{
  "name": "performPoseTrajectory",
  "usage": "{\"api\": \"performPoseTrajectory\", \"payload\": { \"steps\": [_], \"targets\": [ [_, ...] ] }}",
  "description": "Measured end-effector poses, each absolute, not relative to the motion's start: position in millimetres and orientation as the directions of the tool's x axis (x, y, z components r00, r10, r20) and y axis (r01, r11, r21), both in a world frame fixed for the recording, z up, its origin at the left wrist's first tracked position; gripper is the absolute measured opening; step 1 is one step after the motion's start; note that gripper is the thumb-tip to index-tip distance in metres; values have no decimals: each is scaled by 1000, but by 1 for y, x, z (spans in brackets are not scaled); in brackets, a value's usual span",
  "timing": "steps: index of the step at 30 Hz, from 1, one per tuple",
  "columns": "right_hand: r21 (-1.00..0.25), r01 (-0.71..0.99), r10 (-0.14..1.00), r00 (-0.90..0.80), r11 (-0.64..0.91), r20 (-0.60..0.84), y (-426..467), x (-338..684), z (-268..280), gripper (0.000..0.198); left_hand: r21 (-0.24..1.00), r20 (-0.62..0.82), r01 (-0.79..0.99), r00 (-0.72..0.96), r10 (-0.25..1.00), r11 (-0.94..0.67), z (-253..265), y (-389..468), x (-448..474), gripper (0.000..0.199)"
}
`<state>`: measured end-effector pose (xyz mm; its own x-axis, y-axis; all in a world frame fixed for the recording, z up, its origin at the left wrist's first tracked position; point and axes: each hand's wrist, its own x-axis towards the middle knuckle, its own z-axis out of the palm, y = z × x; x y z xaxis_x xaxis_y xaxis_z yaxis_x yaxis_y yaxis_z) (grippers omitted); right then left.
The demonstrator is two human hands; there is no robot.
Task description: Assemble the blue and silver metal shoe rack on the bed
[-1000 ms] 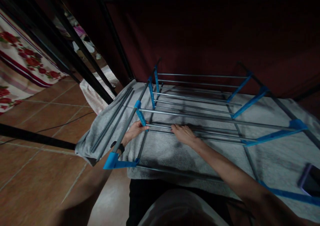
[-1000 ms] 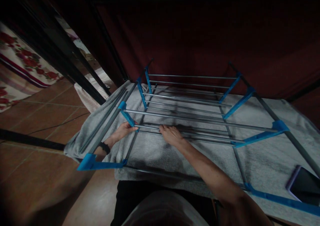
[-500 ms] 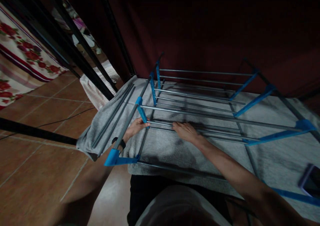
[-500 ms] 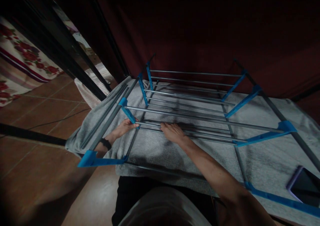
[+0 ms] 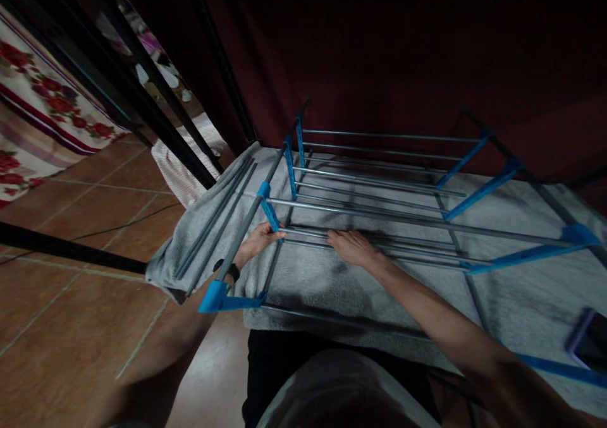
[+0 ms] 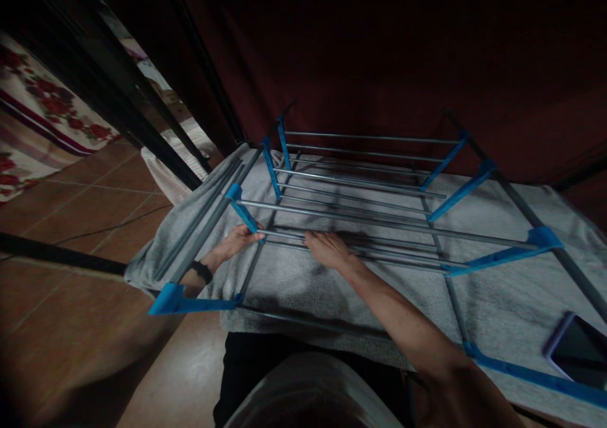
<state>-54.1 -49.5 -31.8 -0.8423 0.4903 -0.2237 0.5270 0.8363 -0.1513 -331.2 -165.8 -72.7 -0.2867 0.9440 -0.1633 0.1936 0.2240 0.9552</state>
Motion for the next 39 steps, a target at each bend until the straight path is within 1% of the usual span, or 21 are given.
{"api": "performPoseTrajectory", "payload": {
  "steps": [6, 11, 13, 16, 18, 21, 23, 26, 29, 33, 35, 39],
  "targets": [
    [-185, 537, 486, -835, 823, -257, -47, -56, -31, 37, 961, -149, 179, -306, 940, 210, -74, -165, -331, 46],
    [-222, 544, 484, -832, 809, -272, -43, -57, -29, 39, 945, -140, 239, -315, 939, 221, -72, -165, -331, 51],
    [-240, 536, 481, -840, 810, -253, -43, -59, -31, 38, 931, -140, 282, -309, 941, 231, -71, -164, -333, 52],
    [-220, 516, 490, -856, 828, -161, -46, -60, -38, 37, 906, -147, 335, -324, 935, 259, -71, -161, -337, 56],
    [-183, 506, 505, -861, 843, -57, -49, -58, -45, 36, 898, -171, 328, -354, 919, 294, -72, -158, -339, 62],
    [-125, 518, 531, -839, 846, 116, -54, -47, -52, 42, 883, -206, 320, -395, 895, 344, -72, -156, -340, 69],
    [-100, 553, 562, -810, 827, 166, -56, -36, -55, 45, 871, -225, 319, -416, 881, 373, -73, -156, -341, 74],
    [-81, 610, 615, -777, 788, 137, -54, -19, -57, 38, 872, -232, 309, -421, 877, 379, -76, -156, -342, 79],
    [-70, 622, 626, -775, 780, 89, -50, -13, -59, 32, 875, -210, 317, -431, 878, 365, -77, -157, -341, 75],
    [-75, 618, 622, -782, 782, 42, -46, -14, -60, 34, 887, -162, 338, -410, 898, 314, -75, -158, -335, 65],
    [-78, 617, 620, -784, 783, 15, -46, -15, -58, 34, 890, -134, 349, -413, 901, 292, -73, -158, -331, 63],
    [-83, 614, 613, -789, 785, -35, -45, -15, -52, 35, 890, -123, 353, -422, 898, 288, -71, -160, -327, 61]
  ]
}}
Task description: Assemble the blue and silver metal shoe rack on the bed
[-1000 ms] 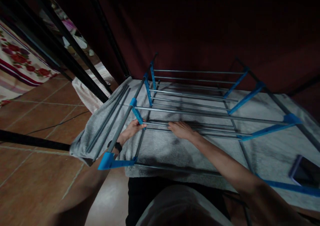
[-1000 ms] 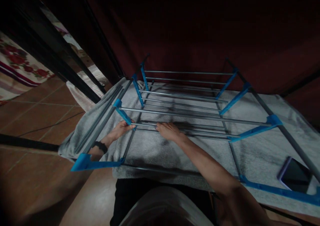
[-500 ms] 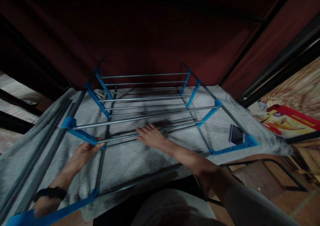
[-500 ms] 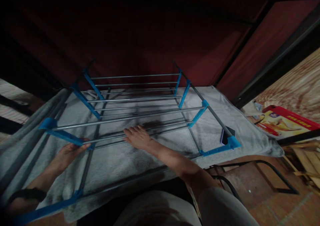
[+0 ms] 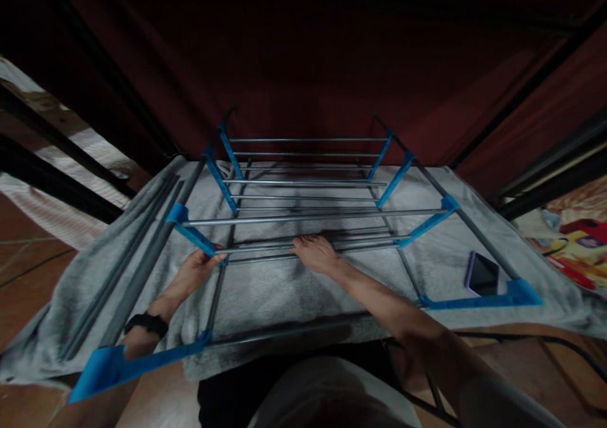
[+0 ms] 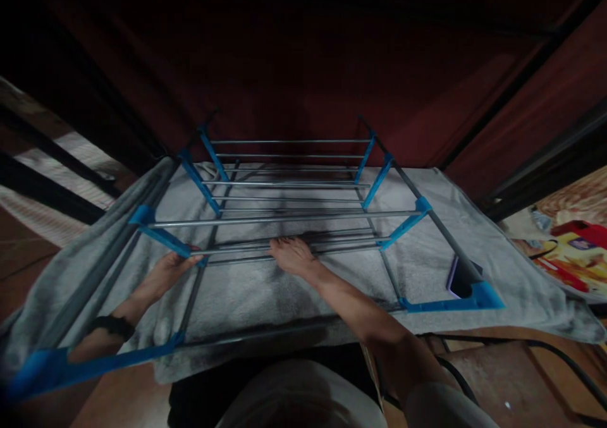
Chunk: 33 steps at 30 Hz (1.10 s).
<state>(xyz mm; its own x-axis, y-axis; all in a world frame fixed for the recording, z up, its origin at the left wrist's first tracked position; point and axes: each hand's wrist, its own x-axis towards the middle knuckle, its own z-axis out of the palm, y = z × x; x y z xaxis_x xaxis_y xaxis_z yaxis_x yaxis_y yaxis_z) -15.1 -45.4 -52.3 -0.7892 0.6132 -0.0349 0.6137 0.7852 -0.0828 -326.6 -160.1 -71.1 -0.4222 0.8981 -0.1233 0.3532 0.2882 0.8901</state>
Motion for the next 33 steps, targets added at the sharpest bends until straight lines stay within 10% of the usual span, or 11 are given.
{"api": "performPoseTrajectory", "payload": {
  "steps": [16, 27, 33],
  "targets": [
    [-65, 658, 640, -747, 750, -179, -46, -17, -39, 43, 933, -46, 319, -350, 936, 165, -88, -162, -334, 50],
    [-195, 433, 464, -873, 880, 152, -102, -11, -88, 42, 953, -87, 256, -281, 956, 162, -81, -182, -329, 48],
    [-208, 599, 621, -782, 773, 56, -100, -47, -120, 42, 962, -53, 241, -312, 949, 132, -122, -188, -331, 37]
  ]
}}
